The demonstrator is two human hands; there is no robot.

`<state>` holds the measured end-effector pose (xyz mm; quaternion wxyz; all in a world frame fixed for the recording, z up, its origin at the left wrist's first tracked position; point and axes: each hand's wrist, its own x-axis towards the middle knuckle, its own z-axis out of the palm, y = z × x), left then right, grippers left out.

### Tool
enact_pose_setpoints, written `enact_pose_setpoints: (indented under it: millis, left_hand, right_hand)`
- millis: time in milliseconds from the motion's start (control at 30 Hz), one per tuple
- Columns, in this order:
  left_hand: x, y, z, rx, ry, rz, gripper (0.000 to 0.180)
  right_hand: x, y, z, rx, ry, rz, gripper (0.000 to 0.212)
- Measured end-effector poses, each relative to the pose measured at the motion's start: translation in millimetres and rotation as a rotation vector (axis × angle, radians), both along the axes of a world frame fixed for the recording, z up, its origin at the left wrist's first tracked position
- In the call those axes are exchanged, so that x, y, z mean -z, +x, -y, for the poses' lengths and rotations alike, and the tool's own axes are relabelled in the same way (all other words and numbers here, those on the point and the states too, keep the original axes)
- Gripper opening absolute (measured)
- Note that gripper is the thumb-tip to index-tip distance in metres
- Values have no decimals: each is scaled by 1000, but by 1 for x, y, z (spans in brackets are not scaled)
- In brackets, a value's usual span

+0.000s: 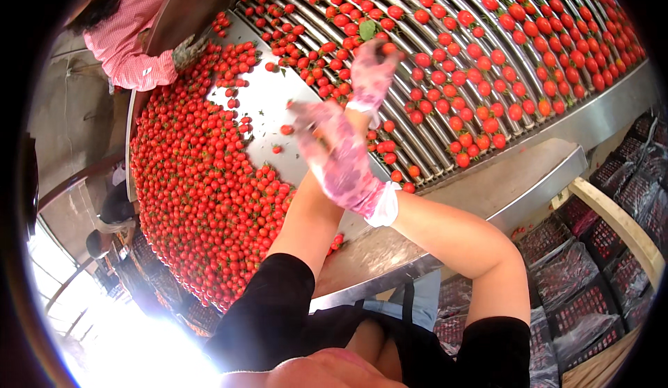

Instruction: The person sorts tomatoes on a conveyor belt by hand, picking up individual tomatoes to inspect them and moving them between the rotating rollers and a stationary metal tray.

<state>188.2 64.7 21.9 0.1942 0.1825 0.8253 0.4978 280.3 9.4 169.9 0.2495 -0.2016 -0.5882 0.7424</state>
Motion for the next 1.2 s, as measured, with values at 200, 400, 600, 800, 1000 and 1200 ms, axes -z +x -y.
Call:
enact_pose_setpoints:
  millis: [200, 400, 600, 800, 1000, 1200]
  left_hand:
    - [-81, 16, 142, -383, 400, 293, 38]
    - [-114, 29, 197, 139, 286, -8, 32]
    - [-52, -59, 137, -260, -16, -61, 25]
    - [41, -108, 66, 160, -761, -390, 37]
    - [31, -114, 85, 95, -506, -132, 41]
    - [-81, -13, 164, -124, 120, 101, 29]
  right_hand:
    - [28, -1, 1, 28, -745, 281, 39]
    - [10, 8, 4, -242, -1047, 267, 28]
    - [15, 13, 13, -497, -1040, 307, 25]
    - [19, 9, 19, -587, -940, 465, 20]
    - [26, 14, 16, -296, -870, 435, 30]
    - [38, 15, 21, -55, -1089, 327, 41]
